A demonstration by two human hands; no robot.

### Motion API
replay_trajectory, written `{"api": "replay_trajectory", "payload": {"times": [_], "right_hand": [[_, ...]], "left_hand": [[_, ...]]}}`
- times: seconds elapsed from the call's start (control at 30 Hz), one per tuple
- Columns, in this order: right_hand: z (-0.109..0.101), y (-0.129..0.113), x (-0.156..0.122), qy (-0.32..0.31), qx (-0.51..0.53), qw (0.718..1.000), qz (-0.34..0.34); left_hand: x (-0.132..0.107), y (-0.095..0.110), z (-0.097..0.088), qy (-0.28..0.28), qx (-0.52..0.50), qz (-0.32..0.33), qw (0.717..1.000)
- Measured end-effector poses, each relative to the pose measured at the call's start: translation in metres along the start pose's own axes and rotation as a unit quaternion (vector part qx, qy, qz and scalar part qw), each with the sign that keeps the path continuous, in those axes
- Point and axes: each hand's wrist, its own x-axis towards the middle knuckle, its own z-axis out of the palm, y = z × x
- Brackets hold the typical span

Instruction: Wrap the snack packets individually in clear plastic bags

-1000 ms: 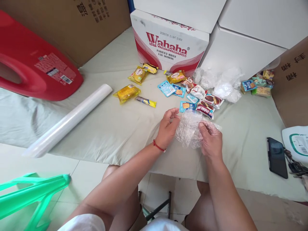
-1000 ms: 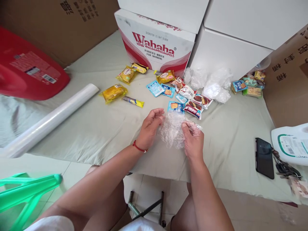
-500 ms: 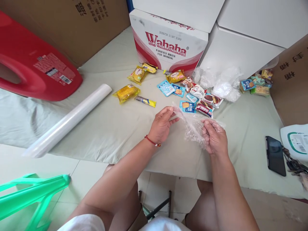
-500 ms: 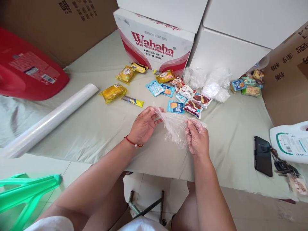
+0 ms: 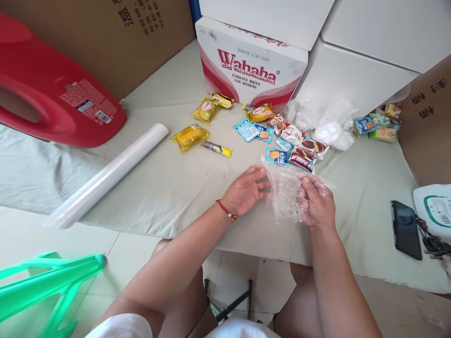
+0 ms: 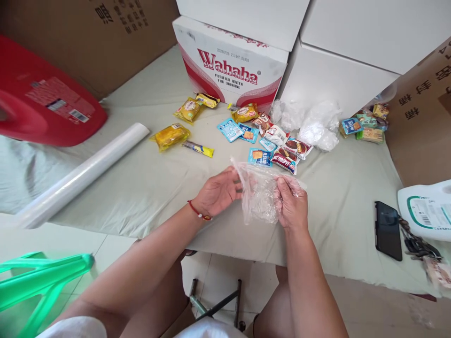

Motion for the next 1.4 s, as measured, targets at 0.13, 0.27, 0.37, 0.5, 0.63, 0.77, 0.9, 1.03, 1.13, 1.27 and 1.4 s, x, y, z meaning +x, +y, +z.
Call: {"api": "replay_trajectory", "payload": {"times": [0.13, 0.27, 0.37, 0.5, 0.63, 0.77, 0.9, 1.03, 1.13, 1.27, 1.4], "right_hand": [[0.007, 0.005, -0.003, -0.019, -0.025, 0.999, -0.013], [0.006, 0.007, -0.001, 0.001, -0.035, 0.999, -0.025], [0.004, 0.011, 0.001, 0.011, -0.049, 0.999, -0.021], [0.001, 0.016, 0.004, 0.017, -0.065, 0.997, -0.024], [-0.002, 0.013, 0.006, 0.044, -0.072, 0.996, -0.022], [-0.001, 0.010, 0.006, 0.052, -0.059, 0.997, -0.021], [0.002, 0.009, 0.005, 0.043, -0.032, 0.998, -0.034], [0.005, 0.005, 0.004, -0.014, 0.067, 0.998, 0.009], [0.006, 0.003, 0.003, -0.032, 0.094, 0.995, 0.026], [0.007, 0.003, 0.003, -0.034, 0.075, 0.997, 0.013], [0.009, 0.006, 0.002, 0.007, 0.037, 0.999, -0.016]], "left_hand": [[0.001, -0.012, 0.003, -0.022, 0.079, -0.045, 0.996], [0.004, -0.020, 0.000, 0.096, 0.259, 0.087, 0.957], [0.005, -0.022, -0.003, 0.144, 0.342, 0.163, 0.914], [0.005, -0.022, -0.009, 0.176, 0.375, 0.180, 0.892], [0.002, -0.017, -0.012, 0.180, 0.354, 0.159, 0.904], [-0.003, -0.013, -0.008, 0.157, 0.317, 0.141, 0.925], [-0.006, -0.012, -0.001, 0.201, 0.242, 0.049, 0.948], [-0.004, -0.009, 0.001, 0.180, 0.176, -0.006, 0.968], [-0.004, -0.007, 0.001, 0.105, 0.142, -0.041, 0.984], [-0.005, -0.012, 0.001, 0.011, 0.152, -0.051, 0.987], [-0.004, -0.019, -0.002, 0.070, 0.208, 0.040, 0.975]]}}
